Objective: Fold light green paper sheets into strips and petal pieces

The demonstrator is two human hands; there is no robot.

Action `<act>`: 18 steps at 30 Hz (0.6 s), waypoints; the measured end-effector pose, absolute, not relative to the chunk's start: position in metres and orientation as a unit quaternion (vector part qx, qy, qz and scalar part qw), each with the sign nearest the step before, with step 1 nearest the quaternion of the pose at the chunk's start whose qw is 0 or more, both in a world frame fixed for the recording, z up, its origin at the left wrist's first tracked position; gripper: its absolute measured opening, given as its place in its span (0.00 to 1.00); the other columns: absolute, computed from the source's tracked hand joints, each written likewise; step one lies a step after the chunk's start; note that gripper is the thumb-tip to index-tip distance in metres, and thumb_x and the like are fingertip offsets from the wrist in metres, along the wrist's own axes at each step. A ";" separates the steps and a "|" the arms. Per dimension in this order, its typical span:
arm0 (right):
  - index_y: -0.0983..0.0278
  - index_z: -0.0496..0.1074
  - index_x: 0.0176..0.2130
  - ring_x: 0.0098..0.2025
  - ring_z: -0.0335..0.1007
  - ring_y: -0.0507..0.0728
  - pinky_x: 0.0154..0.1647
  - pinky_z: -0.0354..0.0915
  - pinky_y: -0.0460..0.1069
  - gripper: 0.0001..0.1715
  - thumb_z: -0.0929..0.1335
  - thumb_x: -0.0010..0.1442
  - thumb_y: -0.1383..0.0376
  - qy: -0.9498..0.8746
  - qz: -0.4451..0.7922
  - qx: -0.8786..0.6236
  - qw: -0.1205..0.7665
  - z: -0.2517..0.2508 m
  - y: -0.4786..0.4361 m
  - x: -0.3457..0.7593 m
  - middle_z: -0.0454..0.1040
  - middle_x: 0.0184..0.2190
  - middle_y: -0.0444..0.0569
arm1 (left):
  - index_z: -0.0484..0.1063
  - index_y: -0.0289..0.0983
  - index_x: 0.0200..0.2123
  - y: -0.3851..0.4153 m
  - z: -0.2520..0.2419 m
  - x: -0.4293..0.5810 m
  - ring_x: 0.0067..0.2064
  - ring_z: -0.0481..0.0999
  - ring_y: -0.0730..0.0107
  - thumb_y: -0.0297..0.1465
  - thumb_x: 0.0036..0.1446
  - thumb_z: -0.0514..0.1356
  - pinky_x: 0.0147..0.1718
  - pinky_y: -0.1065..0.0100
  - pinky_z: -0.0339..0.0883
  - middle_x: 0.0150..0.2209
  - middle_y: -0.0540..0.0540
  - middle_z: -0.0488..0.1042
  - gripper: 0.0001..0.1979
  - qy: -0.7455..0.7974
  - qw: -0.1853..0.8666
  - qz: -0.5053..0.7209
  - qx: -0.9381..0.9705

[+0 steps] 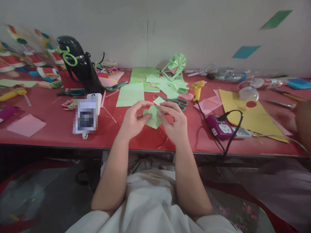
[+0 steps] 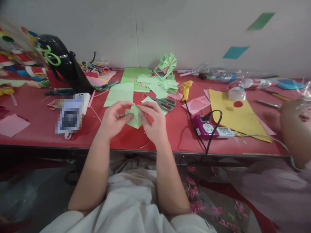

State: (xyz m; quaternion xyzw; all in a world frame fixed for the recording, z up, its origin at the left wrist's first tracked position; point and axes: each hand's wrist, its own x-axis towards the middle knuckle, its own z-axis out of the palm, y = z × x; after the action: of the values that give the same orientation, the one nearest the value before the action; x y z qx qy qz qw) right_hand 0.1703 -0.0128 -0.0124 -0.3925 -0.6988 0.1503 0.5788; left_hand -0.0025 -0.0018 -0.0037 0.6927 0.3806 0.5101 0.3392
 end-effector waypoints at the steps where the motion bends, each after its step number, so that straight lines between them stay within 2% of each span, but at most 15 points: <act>1: 0.55 0.79 0.47 0.51 0.73 0.58 0.47 0.75 0.55 0.13 0.68 0.65 0.66 -0.697 0.157 -0.395 0.578 -0.012 -0.013 0.170 0.75 0.48 0.51 | 0.73 0.39 0.49 -0.002 -0.004 -0.003 0.54 0.74 0.62 0.30 0.58 0.63 0.43 0.68 0.75 0.52 0.43 0.75 0.14 0.381 0.338 0.511 0.693; 7: 0.57 0.78 0.49 0.47 0.74 0.57 0.43 0.75 0.53 0.15 0.70 0.63 0.61 -0.674 0.238 -0.428 0.554 -0.011 -0.016 0.171 0.75 0.49 0.51 | 0.72 0.39 0.47 -0.001 -0.005 -0.002 0.48 0.76 0.65 0.31 0.59 0.63 0.40 0.68 0.75 0.51 0.43 0.75 0.12 0.366 0.347 0.511 0.696; 11: 0.58 0.77 0.49 0.46 0.75 0.56 0.43 0.75 0.51 0.15 0.70 0.63 0.60 -0.661 0.283 -0.416 0.557 -0.010 -0.017 0.171 0.76 0.47 0.50 | 0.70 0.40 0.44 -0.003 -0.005 -0.004 0.49 0.75 0.64 0.30 0.58 0.63 0.38 0.69 0.74 0.49 0.44 0.73 0.10 0.363 0.361 0.505 0.695; 18: 0.55 0.79 0.45 0.49 0.74 0.56 0.44 0.74 0.52 0.11 0.72 0.61 0.63 -0.654 0.269 -0.396 0.585 -0.010 -0.017 0.171 0.76 0.46 0.48 | 0.64 0.41 0.42 -0.005 -0.004 -0.004 0.39 0.76 0.71 0.29 0.58 0.63 0.35 0.67 0.73 0.50 0.45 0.70 0.10 0.358 0.437 0.487 0.666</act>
State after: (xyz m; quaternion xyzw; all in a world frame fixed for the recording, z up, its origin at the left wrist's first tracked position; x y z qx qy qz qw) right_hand 0.1707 -0.0169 -0.0102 -0.3964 -0.6543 0.2695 0.5849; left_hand -0.0035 -0.0050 -0.0041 0.6662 0.3576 0.4873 0.4369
